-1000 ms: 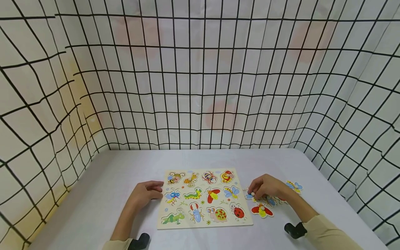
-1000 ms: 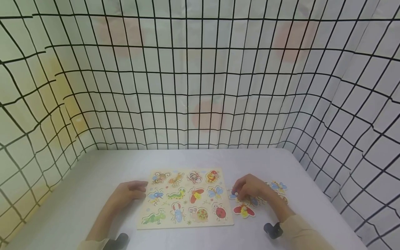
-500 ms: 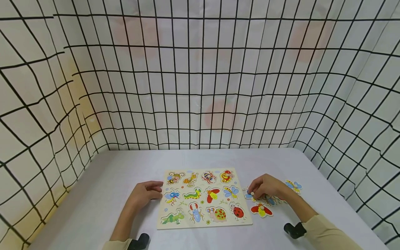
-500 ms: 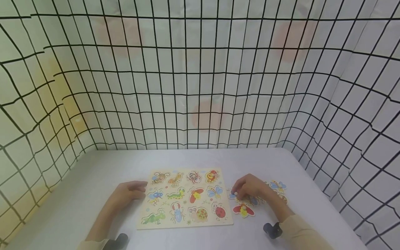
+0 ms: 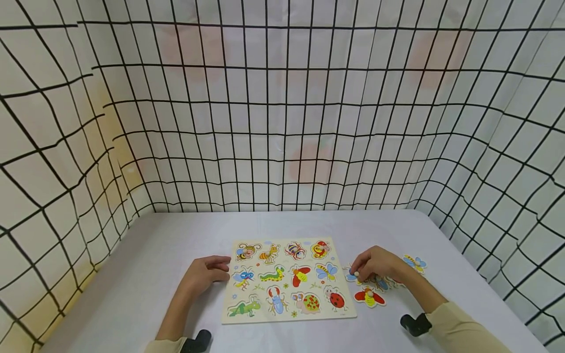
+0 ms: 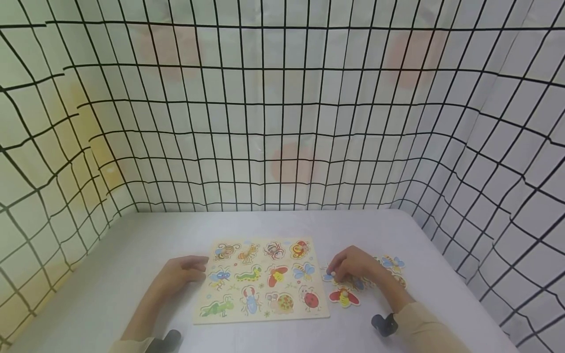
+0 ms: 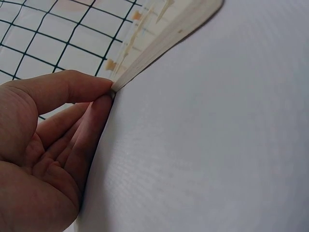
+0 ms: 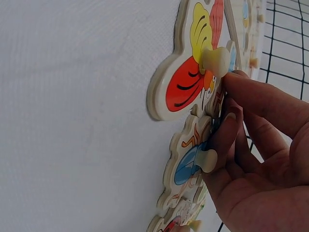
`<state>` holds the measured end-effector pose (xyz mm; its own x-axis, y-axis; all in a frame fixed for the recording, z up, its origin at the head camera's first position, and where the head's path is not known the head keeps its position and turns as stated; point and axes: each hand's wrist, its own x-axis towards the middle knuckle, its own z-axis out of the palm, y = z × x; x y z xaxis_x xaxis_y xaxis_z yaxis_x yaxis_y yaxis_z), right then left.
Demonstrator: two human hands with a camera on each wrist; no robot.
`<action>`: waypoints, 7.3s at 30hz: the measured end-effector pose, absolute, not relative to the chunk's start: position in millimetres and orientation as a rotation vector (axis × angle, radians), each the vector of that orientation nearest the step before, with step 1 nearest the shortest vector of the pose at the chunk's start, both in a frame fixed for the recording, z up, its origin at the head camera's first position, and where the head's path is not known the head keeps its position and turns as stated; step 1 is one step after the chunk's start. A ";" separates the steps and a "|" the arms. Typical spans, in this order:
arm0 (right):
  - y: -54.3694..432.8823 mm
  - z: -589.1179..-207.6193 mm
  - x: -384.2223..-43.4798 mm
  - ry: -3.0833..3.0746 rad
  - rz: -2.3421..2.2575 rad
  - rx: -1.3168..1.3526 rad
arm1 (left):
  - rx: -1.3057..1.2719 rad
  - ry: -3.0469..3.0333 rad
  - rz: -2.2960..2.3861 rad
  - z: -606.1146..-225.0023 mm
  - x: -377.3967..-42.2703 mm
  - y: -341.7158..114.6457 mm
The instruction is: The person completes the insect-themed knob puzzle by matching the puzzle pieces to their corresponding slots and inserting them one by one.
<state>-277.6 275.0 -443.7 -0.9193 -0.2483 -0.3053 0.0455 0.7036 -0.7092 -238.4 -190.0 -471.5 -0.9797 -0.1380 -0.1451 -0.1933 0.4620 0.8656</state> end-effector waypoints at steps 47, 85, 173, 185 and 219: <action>270.2 -434.7 -282.0 2.536 -1.054 -0.211 | -0.324 2.634 1.572 -469.3 -236.8 -188.8; 216.2 -421.7 -288.1 2.543 -1.016 -0.283 | -0.307 2.646 1.587 -468.7 -234.2 -187.9; 41.5 -431.5 -282.6 2.481 -1.169 -0.561 | -0.287 2.643 1.563 -465.9 -235.2 -188.1; 17.5 -437.8 -277.7 2.552 -1.104 -0.593 | -0.253 2.661 1.549 -463.7 -233.9 -188.2; -0.6 -445.0 -272.2 2.582 -1.072 -0.547 | -0.260 2.669 1.544 -467.6 -234.9 -189.5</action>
